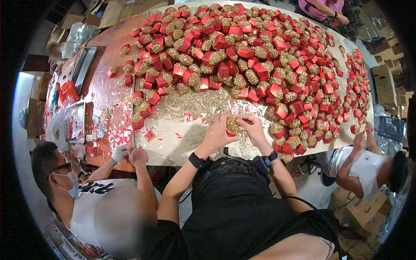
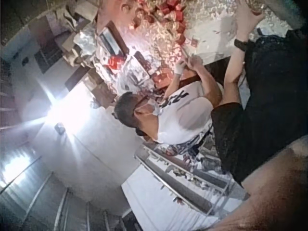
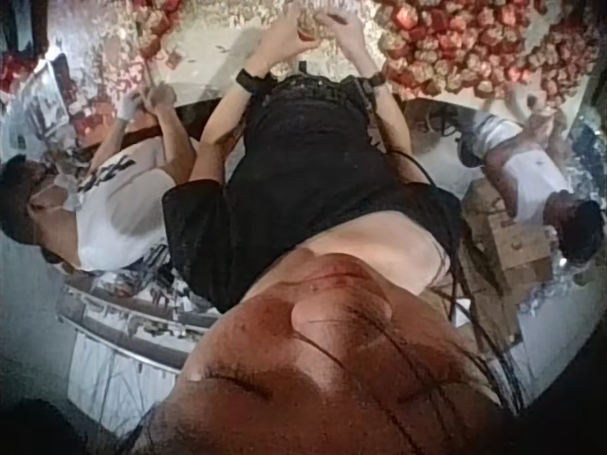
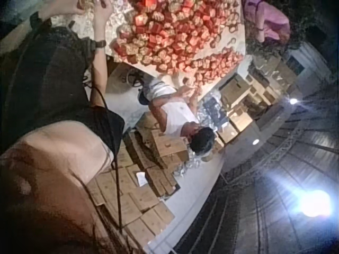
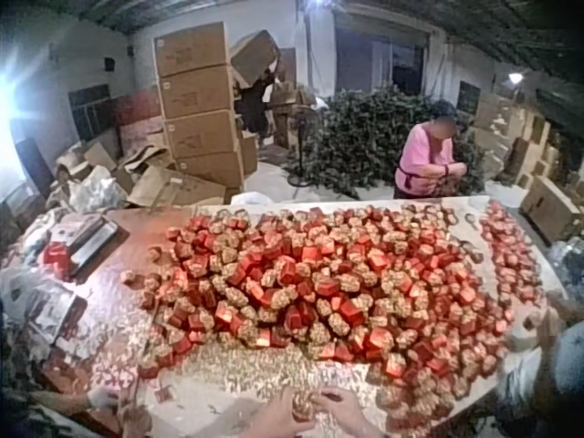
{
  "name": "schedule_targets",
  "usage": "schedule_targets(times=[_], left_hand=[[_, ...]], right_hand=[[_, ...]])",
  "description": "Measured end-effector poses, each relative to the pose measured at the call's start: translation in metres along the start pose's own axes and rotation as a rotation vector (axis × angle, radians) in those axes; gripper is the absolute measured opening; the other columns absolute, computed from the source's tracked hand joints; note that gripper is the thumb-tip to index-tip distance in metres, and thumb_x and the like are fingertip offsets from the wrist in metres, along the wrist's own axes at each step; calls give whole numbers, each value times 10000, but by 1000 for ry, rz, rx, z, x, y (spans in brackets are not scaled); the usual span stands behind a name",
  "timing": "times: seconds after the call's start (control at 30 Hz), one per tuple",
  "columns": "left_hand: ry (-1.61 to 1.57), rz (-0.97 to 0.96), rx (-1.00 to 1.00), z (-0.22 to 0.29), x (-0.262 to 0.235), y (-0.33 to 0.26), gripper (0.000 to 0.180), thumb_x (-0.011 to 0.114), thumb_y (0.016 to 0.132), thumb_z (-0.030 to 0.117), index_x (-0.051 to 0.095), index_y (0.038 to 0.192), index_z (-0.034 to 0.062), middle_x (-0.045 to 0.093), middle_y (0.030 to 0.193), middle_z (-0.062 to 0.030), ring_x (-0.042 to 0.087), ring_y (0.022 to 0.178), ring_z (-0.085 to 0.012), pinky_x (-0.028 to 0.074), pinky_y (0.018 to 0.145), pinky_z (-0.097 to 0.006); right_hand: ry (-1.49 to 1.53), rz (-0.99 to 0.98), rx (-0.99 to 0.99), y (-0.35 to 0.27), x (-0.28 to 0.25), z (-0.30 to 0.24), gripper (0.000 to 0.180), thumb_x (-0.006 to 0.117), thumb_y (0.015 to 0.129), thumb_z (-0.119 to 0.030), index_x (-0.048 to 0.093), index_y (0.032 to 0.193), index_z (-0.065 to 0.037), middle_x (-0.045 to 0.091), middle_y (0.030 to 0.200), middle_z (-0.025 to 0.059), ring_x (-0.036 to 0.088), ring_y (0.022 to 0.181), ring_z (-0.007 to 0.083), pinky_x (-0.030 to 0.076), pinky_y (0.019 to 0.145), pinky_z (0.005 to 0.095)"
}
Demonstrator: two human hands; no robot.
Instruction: Sorting and arranging small red and gold gift boxes on a large table in a manufacturing facility.
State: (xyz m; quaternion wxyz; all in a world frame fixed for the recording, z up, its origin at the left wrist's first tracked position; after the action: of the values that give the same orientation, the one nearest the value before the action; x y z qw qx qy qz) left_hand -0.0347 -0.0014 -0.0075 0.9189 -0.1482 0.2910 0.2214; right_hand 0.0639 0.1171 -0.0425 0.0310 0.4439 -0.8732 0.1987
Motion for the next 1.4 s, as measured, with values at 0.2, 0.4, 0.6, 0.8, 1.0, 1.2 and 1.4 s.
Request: schedule_targets(times=[0.2, 0.4, 0.6, 0.8, 1.0, 1.2, 1.4], left_hand=[[57, 96, 146, 2, 2, -1, 631, 713, 566, 273, 389, 1044, 18, 461, 997, -180, 532, 849, -349, 457, 684, -406], [62, 107, 139, 7, 4, -4, 594, 714, 549, 242, 391, 989, 6, 431, 948, -181, 510, 831, -359, 446, 671, -410], [45, 98, 271, 8, 4, -5, 634, 711, 549, 199, 379, 1045, -13, 400, 982, -183, 478, 893, -355, 438, 710, -397], [14, 58, 243, 6, 6, -11, 654, 720, 535, 154, 383, 1074, 3, 397, 987, -185, 466, 903, -366, 426, 734, -394], [53, 68, 336, 7, 10, -16, 645, 736, 536, 163, 409, 1071, 13, 417, 990, -167, 470, 912, -347, 420, 747, -394], [123, 53, 289, 6, 18, -23, 648, 747, 514, 169, 419, 1046, 1, 426, 993, -163, 457, 925, -335, 403, 760, -390], [173, 24, 302, 8, 24, -32, 619, 729, 507, 124, 406, 1019, -1, 416, 961, -162, 474, 859, -340, 417, 716, -388]], right_hand=[[-175, -49, -46, -6, -2, -16, 187, 587, 796, -72, 611, 962, 11, 607, 844, 26, 537, 759, 68, 432, 681, 199], [-250, 15, -100, -11, -2, -22, 162, 577, 789, -43, 622, 937, 8, 617, 788, 37, 551, 716, 81, 449, 654, 208], [-283, 33, -86, -10, -9, -16, 117, 573, 774, -8, 630, 872, 22, 625, 787, 66, 564, 711, 90, 460, 639, 216], [-401, -25, -58, -11, -9, -25, 99, 520, 743, 73, 606, 787, 52, 622, 774, 85, 580, 652, 106, 472, 585, 217], [-422, -60, -123, -20, -9, -28, 118, 468, 729, 111, 575, 719, 63, 609, 743, 103, 615, 666, 150, 479, 575, 233], [-517, -8, -170, -29, -6, -29, 123, 474, 687, 111, 577, 695, 43, 600, 659, 103, 620, 649, 153, 474, 564, 240], [-830, -120, -217, -38, -3, -35, 117, 474, 691, 97, 577, 670, 48, 620, 698, 117, 622, 668, 174, 476, 592, 263]])
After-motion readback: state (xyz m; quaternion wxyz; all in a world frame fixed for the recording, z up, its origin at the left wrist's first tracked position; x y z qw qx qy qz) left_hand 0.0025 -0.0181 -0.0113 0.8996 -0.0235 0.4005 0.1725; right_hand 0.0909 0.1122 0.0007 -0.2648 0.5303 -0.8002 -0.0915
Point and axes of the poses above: each hand's wrist, its own y-axis towards the middle knuckle, its own x-axis out of the palm, z = x × y, the point moved 2 cm from there along y, towards the middle knuckle
